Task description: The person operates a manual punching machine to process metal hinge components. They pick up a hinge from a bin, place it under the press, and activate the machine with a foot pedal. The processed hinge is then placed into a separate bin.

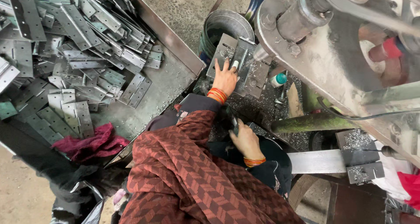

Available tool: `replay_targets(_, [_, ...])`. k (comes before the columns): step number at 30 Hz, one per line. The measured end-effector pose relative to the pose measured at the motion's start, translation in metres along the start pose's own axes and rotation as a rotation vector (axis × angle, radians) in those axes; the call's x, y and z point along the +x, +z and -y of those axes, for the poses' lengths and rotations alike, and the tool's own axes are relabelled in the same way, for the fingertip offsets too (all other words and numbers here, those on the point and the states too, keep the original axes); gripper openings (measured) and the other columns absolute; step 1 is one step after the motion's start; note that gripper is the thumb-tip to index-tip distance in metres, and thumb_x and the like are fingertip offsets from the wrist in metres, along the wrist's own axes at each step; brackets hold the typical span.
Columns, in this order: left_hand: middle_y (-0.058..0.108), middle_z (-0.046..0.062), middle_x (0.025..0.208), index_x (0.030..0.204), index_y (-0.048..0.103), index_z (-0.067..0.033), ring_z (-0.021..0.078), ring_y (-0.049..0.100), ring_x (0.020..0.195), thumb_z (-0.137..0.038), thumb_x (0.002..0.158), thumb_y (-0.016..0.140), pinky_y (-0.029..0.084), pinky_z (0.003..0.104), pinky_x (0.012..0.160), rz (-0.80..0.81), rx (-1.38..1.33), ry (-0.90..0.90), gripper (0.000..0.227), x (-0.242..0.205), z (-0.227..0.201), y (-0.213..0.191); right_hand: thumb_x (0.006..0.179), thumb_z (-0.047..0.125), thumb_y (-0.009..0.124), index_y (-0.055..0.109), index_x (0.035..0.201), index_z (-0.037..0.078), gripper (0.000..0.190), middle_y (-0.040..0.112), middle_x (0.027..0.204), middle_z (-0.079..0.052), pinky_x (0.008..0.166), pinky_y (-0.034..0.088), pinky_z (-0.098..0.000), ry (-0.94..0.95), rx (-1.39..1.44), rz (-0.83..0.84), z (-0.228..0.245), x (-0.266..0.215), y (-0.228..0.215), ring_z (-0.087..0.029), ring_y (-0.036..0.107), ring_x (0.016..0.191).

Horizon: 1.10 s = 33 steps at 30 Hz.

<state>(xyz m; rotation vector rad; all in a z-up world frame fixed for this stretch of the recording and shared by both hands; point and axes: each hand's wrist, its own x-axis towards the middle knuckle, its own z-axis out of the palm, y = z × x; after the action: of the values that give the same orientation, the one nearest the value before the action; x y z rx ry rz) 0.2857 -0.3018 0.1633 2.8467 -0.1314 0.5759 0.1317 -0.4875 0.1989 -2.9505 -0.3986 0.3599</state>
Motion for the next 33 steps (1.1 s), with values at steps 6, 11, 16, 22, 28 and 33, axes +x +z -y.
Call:
replay_targets(6, [0.066, 0.003, 0.125, 0.110, 0.078, -0.0132, 0.0382, 0.035, 0.145, -0.028, 0.097, 0.053, 0.011, 0.079, 0.115, -0.026, -0.068, 0.006, 0.032, 0.015, 0.001, 0.007, 0.090, 0.040, 0.064, 0.035, 0.160, 0.016, 0.080, 0.065, 0.124, -0.020, 0.084, 0.055, -0.0532, 0.173, -0.002, 0.102, 0.013, -0.017, 0.037, -0.046, 0.068, 0.098])
replay_targets(11, [0.065, 0.002, 0.132, 0.106, 0.078, -0.0126, 0.0375, 0.034, 0.147, -0.027, 0.097, 0.053, 0.010, 0.078, 0.115, -0.012, -0.045, 0.035, 0.031, 0.000, 0.003, 0.001, 0.108, 0.041, 0.053, 0.057, 0.148, 0.014, 0.049, 0.055, 0.152, -0.016, 0.103, 0.053, -0.0447, -0.036, 0.281, -0.364, -0.017, -0.021, 0.064, -0.038, 0.060, 0.130])
replay_targets(16, [0.065, 0.001, 0.130, 0.109, 0.078, -0.0136, 0.0374, 0.034, 0.146, -0.024, 0.094, 0.055, 0.010, 0.079, 0.116, -0.030, -0.084, 0.028, 0.030, -0.012, 0.007, -0.006, 0.102, 0.030, 0.056, 0.045, 0.153, 0.011, 0.055, 0.035, 0.166, -0.015, 0.097, 0.052, -0.0379, -0.040, 0.666, -0.497, -0.007, -0.020, 0.044, -0.027, 0.058, 0.129])
replay_targets(22, [0.067, 0.002, 0.127, 0.105, 0.078, -0.0114, 0.0366, 0.035, 0.146, -0.033, 0.098, 0.054, 0.009, 0.079, 0.115, 0.042, -0.078, 0.014, 0.033, -0.016, 0.006, -0.011, 0.083, 0.016, 0.078, 0.027, 0.157, 0.006, 0.091, 0.040, 0.155, -0.023, 0.095, 0.053, -0.0339, -0.149, 0.713, -0.542, 0.001, -0.024, 0.038, -0.030, 0.057, 0.124])
replay_targets(28, [0.067, 0.002, 0.127, 0.106, 0.079, -0.0141, 0.0369, 0.033, 0.148, -0.025, 0.095, 0.054, 0.008, 0.081, 0.114, 0.052, -0.029, 0.020, 0.029, -0.016, 0.003, -0.012, 0.087, 0.026, 0.075, 0.050, 0.149, 0.002, 0.071, 0.061, 0.133, -0.030, 0.099, 0.052, -0.0464, -0.084, 0.373, -0.373, -0.014, -0.017, 0.046, -0.046, 0.062, 0.120])
replay_targets(33, [0.067, 0.002, 0.127, 0.106, 0.078, -0.0139, 0.0379, 0.033, 0.147, -0.026, 0.093, 0.054, 0.008, 0.080, 0.114, 0.032, -0.047, 0.019, 0.030, -0.006, 0.004, -0.011, 0.083, 0.043, 0.072, 0.056, 0.144, 0.012, 0.070, 0.072, 0.108, -0.028, 0.088, 0.056, -0.0508, 0.148, 0.212, -0.049, -0.006, -0.009, 0.013, -0.045, 0.069, 0.103])
